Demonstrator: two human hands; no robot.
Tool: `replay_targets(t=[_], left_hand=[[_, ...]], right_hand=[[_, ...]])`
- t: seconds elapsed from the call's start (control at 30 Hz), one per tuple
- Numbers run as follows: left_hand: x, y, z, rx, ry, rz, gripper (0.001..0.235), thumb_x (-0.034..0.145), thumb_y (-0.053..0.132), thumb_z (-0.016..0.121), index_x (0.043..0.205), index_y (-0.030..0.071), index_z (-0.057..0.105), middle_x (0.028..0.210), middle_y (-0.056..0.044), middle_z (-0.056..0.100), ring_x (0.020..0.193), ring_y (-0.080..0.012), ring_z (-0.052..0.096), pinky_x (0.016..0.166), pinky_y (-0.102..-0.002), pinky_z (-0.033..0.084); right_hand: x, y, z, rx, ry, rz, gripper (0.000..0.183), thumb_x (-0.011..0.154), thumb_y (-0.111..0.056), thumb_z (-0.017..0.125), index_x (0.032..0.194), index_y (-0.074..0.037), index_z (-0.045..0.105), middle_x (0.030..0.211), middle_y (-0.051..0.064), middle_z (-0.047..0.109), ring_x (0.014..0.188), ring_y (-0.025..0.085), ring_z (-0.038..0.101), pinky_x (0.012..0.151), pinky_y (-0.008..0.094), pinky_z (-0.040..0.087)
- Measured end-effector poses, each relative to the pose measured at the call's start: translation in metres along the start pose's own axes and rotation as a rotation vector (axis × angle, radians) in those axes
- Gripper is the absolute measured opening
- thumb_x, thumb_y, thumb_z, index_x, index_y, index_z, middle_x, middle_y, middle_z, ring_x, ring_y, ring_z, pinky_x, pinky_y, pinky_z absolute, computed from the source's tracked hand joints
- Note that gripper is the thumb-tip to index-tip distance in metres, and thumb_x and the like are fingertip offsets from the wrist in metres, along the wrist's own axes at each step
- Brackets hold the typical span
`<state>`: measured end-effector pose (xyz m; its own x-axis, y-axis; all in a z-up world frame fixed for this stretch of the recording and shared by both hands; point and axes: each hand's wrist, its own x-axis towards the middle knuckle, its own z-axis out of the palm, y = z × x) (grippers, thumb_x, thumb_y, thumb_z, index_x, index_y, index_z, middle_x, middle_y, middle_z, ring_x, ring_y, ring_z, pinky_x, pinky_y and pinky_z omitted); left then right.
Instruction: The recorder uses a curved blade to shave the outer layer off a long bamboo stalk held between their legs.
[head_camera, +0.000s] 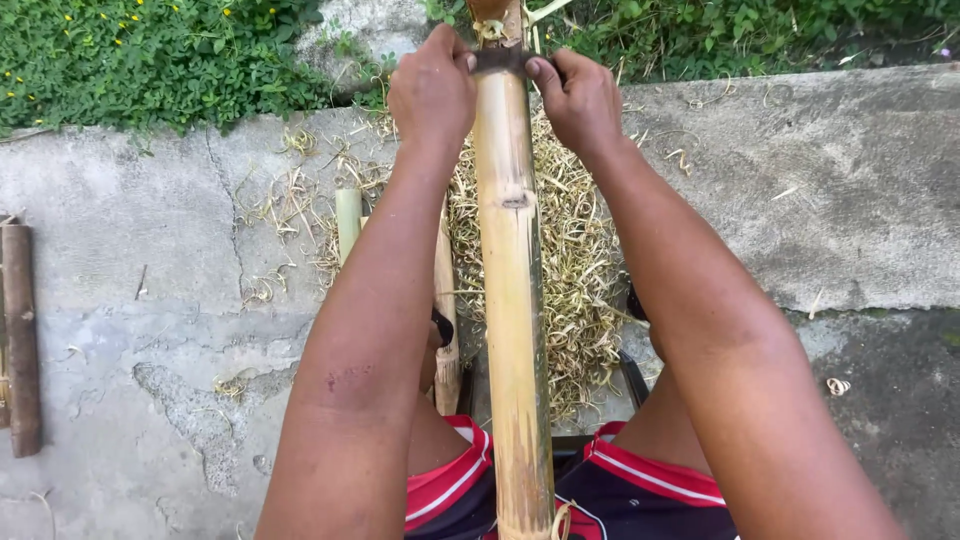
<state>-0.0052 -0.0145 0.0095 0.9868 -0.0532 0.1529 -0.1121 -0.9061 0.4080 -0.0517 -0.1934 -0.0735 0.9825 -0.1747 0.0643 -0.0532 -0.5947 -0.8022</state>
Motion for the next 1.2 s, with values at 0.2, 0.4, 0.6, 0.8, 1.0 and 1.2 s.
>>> replay_targets(t=[0.2,0.4,0.6,0.8,1.0,1.2], left_hand=[[-0.024,0.006,-0.016,0.028,-0.134,-0.074,0.016,0.099,0.029,0.063,0.090,0.017,0.069,0.068,-0.006,0.071,0.060,-0.0238,0.069,0.056,-0.044,0.049],[-0.064,0.000,-0.018,0.011,-0.162,-0.067,0.021,0.100,0.032,0.063,0.087,0.016,0.068,0.062,-0.003,0.066,0.051,-0.0197,0.060,0.045,-0.040,0.038],[-0.098,0.006,-0.037,-0.007,-0.177,-0.066,0.021,0.100,0.031,0.063,0.087,0.016,0.068,0.058,-0.001,0.062,0.048,-0.0168,0.053,0.044,-0.038,0.033],[-0.108,0.005,-0.043,0.150,-0.205,-0.006,0.016,0.093,0.030,0.065,0.086,0.016,0.068,0.067,-0.008,0.064,0.055,-0.0220,0.057,0.048,-0.038,0.038],[-0.072,0.020,-0.041,0.080,-0.333,-0.175,0.018,0.098,0.031,0.062,0.096,0.013,0.065,0.082,-0.014,0.072,0.081,-0.0375,0.071,0.067,-0.053,0.052],[-0.015,0.019,-0.018,0.076,-0.178,-0.097,0.015,0.098,0.031,0.062,0.100,0.016,0.065,0.086,-0.016,0.074,0.084,-0.0401,0.071,0.070,-0.054,0.052]], right_hand=[[-0.026,-0.016,-0.015,0.022,-0.033,0.063,0.036,0.105,-0.045,0.054,0.086,-0.017,0.067,0.064,-0.001,0.060,0.049,0.012,0.046,0.044,0.037,0.035],[-0.066,-0.027,-0.028,-0.079,0.003,-0.019,0.046,0.105,-0.048,0.058,0.079,-0.011,0.067,0.066,0.002,0.061,0.052,0.019,0.050,0.046,0.041,0.035],[-0.097,-0.034,-0.038,-0.047,-0.041,0.000,0.048,0.104,-0.048,0.058,0.079,-0.008,0.066,0.065,0.006,0.061,0.053,0.022,0.054,0.047,0.043,0.038],[-0.086,-0.033,-0.054,0.044,-0.307,0.142,0.047,0.101,-0.051,0.056,0.082,-0.010,0.071,0.058,0.007,0.058,0.049,0.019,0.046,0.048,0.042,0.036],[-0.060,-0.020,-0.027,0.019,-0.314,0.232,0.051,0.105,-0.052,0.054,0.086,-0.007,0.069,0.062,0.005,0.060,0.052,0.022,0.050,0.051,0.042,0.040],[-0.011,-0.013,-0.012,0.059,0.016,0.052,0.044,0.102,-0.047,0.063,0.087,-0.005,0.066,0.067,0.013,0.061,0.060,0.031,0.057,0.057,0.046,0.042]])
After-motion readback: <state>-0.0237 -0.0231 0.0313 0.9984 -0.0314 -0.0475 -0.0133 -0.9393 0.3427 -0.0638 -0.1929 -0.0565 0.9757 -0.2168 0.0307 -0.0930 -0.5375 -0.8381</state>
